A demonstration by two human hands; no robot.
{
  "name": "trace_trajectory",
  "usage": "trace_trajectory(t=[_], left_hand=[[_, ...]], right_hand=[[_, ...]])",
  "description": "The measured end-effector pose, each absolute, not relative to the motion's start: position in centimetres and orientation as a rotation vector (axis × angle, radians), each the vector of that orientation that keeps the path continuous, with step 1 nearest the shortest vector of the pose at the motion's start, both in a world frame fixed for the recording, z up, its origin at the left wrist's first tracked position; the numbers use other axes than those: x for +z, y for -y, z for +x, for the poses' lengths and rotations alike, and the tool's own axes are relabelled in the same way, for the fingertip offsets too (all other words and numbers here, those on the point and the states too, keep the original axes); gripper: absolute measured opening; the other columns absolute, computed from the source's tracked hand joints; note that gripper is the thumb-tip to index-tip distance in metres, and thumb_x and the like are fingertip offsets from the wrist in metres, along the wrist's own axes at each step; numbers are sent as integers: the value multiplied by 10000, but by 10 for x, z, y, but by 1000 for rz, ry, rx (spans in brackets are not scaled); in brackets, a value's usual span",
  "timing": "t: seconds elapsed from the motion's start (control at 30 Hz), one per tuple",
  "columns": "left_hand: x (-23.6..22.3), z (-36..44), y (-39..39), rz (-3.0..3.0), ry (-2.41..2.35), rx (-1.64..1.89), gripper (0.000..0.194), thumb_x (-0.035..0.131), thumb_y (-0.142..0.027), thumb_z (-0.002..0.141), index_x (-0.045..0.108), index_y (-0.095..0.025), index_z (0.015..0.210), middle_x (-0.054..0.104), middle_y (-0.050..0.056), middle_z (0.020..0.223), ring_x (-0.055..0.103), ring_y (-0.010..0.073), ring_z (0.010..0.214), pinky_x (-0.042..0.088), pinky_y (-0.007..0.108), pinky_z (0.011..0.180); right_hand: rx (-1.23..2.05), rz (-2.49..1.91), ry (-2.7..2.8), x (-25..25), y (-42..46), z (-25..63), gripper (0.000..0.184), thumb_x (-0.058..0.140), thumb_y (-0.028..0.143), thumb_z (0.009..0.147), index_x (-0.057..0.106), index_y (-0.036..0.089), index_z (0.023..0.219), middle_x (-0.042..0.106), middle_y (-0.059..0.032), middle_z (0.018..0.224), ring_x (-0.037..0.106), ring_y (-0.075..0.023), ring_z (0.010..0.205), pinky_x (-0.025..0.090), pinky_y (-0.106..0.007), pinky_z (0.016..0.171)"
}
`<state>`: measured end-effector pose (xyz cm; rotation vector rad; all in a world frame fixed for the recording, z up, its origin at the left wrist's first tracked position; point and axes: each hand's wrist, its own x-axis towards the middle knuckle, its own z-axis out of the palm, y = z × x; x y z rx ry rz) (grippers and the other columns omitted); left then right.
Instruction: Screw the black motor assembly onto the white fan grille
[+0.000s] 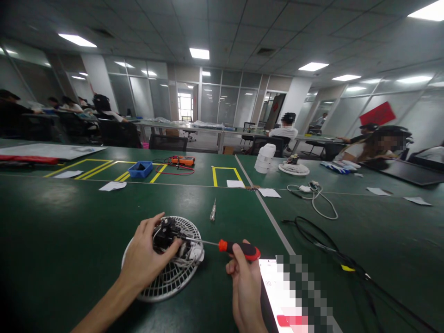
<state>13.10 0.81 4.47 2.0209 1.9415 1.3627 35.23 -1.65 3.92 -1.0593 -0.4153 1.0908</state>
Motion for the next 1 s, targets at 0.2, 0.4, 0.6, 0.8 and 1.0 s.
trace_trajectory(t=[0.2,0.4,0.6,0.8,1.0], left_hand=[[32,134,-8,1958,-1751,1480,732,696,-415,815,410,-212,1459,604,128,1358,602,304,1238,485,515,1084],[23,133,-4,1817,-1687,1560,766,705,-396,828,366,-228,1495,602,125,1367,601,289,1258,468,510,1114],[21,134,-4,1717,-1664,1582,694,652,-408,884,365,-240,1493,618,111,1356,611,277,1253,490,510,1095],[19,134,-5,1647,-1662,1574,657,655,-448,884,403,-245,1455,606,106,1384,607,287,1264,477,534,1106],[18,134,-8,1580,-1630,1593,628,682,-479,866,426,-279,1404,606,77,1388,612,266,1254,475,526,1109]], right_hand=[[1106,-1064,328,43,19,352,572,900,373,573,616,232,1049,685,-2,866,630,-200,788,524,-307,645],[1063,-1085,480,42,19,352,422,908,417,620,573,230,797,483,82,592,442,-119,544,428,-264,544],[1064,-1082,480,38,17,352,466,936,454,596,553,226,733,472,79,583,402,-111,539,403,-261,526],[1105,-1109,465,39,16,353,462,944,469,583,579,207,694,525,50,585,436,-120,547,420,-270,532],[1128,-1148,436,38,16,354,485,953,495,552,632,189,748,616,2,638,528,-154,617,470,-288,587]])
